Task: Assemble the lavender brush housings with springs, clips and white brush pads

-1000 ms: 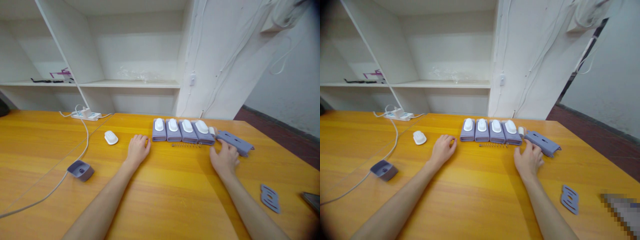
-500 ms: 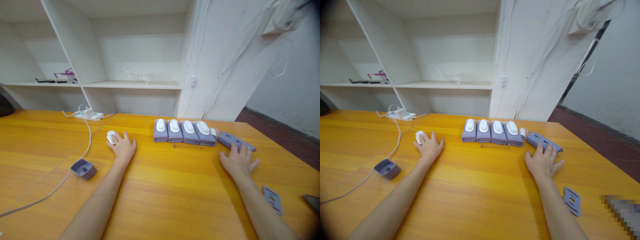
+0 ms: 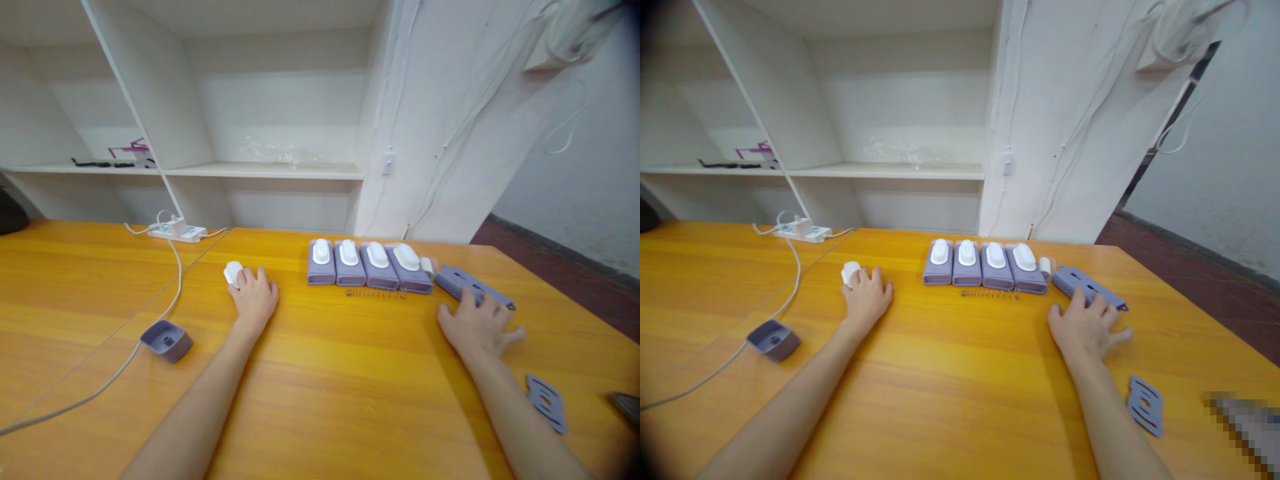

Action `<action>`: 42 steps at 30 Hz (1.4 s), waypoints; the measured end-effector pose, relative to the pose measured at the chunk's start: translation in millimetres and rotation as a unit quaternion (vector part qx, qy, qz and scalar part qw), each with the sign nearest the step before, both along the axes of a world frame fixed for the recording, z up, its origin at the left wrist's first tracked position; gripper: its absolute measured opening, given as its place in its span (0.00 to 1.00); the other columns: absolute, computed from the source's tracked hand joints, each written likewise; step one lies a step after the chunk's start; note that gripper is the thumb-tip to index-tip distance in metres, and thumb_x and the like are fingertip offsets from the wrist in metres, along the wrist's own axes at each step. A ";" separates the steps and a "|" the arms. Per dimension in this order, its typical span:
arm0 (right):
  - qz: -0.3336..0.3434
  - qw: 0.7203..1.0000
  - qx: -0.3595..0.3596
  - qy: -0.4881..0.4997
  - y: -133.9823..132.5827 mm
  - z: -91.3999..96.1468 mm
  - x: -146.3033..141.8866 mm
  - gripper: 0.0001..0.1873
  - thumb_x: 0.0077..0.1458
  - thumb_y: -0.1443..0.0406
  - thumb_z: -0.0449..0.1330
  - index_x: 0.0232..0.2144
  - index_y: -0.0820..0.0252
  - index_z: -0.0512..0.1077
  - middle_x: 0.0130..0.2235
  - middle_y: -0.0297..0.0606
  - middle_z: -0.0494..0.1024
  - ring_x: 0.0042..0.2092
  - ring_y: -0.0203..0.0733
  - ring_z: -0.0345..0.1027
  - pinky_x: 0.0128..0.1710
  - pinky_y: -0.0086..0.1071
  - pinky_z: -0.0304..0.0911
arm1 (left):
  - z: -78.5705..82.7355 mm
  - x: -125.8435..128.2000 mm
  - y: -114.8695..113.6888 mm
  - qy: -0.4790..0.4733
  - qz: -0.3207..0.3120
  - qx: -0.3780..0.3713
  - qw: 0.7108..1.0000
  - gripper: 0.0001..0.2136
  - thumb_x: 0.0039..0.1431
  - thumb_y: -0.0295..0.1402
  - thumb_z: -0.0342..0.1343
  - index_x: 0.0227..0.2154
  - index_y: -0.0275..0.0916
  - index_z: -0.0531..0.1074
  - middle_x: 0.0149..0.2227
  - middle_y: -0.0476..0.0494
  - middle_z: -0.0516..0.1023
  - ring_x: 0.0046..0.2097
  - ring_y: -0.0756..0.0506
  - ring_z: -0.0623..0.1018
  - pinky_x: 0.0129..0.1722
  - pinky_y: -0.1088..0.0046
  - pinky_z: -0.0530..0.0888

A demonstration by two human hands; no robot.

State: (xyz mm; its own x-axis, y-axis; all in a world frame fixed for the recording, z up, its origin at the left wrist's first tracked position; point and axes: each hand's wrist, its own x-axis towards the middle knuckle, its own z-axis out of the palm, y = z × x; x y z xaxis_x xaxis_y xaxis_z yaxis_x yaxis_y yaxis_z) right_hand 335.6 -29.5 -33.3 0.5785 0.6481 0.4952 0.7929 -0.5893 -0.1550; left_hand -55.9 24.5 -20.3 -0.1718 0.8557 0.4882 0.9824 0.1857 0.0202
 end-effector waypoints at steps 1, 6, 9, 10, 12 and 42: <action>-0.003 1.000 0.000 -0.005 -0.5 1.1 -1.6 0.25 0.53 0.55 0.48 0.49 0.61 0.65 0.53 0.56 0.61 0.54 0.63 0.51 0.45 0.62 0.47 | 0.5 1.5 -0.6 0.001 -0.004 -0.002 1.000 0.18 0.58 0.39 0.41 0.45 0.34 0.66 0.47 0.29 0.65 0.52 0.33 0.62 0.46 0.51 0.60; -0.020 0.999 -0.018 -0.041 -3.2 10.3 -14.5 0.23 0.53 0.55 0.49 0.47 0.61 0.67 0.48 0.57 0.65 0.51 0.65 0.54 0.43 0.59 0.48 | 2.5 9.1 -3.7 0.007 -0.017 -0.013 1.000 0.17 0.58 0.38 0.41 0.46 0.35 0.65 0.46 0.31 0.65 0.52 0.34 0.62 0.45 0.53 0.61; -0.020 0.995 -0.045 -0.084 -6.9 18.8 -27.9 0.22 0.53 0.55 0.49 0.42 0.63 0.70 0.42 0.58 0.68 0.48 0.65 0.56 0.42 0.58 0.47 | 2.9 12.2 -4.9 0.011 -0.043 -0.015 0.999 0.17 0.59 0.38 0.41 0.46 0.36 0.65 0.46 0.31 0.65 0.52 0.34 0.62 0.45 0.54 0.61; -0.009 0.993 -0.050 -0.103 -8.8 21.8 -33.0 0.22 0.53 0.55 0.49 0.41 0.64 0.71 0.40 0.57 0.69 0.46 0.63 0.58 0.42 0.57 0.47 | 2.9 13.1 -5.2 0.013 -0.054 -0.015 0.998 0.17 0.59 0.38 0.41 0.47 0.36 0.65 0.47 0.32 0.65 0.52 0.35 0.62 0.45 0.54 0.61; 0.018 0.990 -0.050 -0.134 -13.2 27.4 -42.9 0.21 0.54 0.56 0.48 0.38 0.64 0.72 0.36 0.54 0.70 0.43 0.59 0.60 0.43 0.55 0.47 | 3.0 14.8 -5.4 0.016 -0.074 -0.018 0.997 0.16 0.59 0.37 0.42 0.47 0.37 0.65 0.48 0.32 0.65 0.53 0.35 0.62 0.46 0.55 0.61; 0.338 0.932 0.102 -0.080 -43.0 37.3 -98.6 0.15 0.57 0.61 0.51 0.39 0.60 0.74 0.25 0.38 0.76 0.27 0.42 0.67 0.33 0.33 0.56 | 6.6 23.2 -7.1 0.005 -0.148 -0.036 0.988 0.15 0.59 0.36 0.44 0.47 0.41 0.65 0.48 0.36 0.66 0.51 0.37 0.63 0.47 0.57 0.60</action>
State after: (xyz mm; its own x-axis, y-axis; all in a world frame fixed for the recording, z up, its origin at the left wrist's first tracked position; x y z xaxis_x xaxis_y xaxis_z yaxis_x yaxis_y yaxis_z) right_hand 237.1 -72.6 4.0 -0.0195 0.7213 0.6924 0.9950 0.0817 -0.0571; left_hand -32.7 17.4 -13.7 0.0946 0.9003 0.4249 0.9941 -0.1084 0.0083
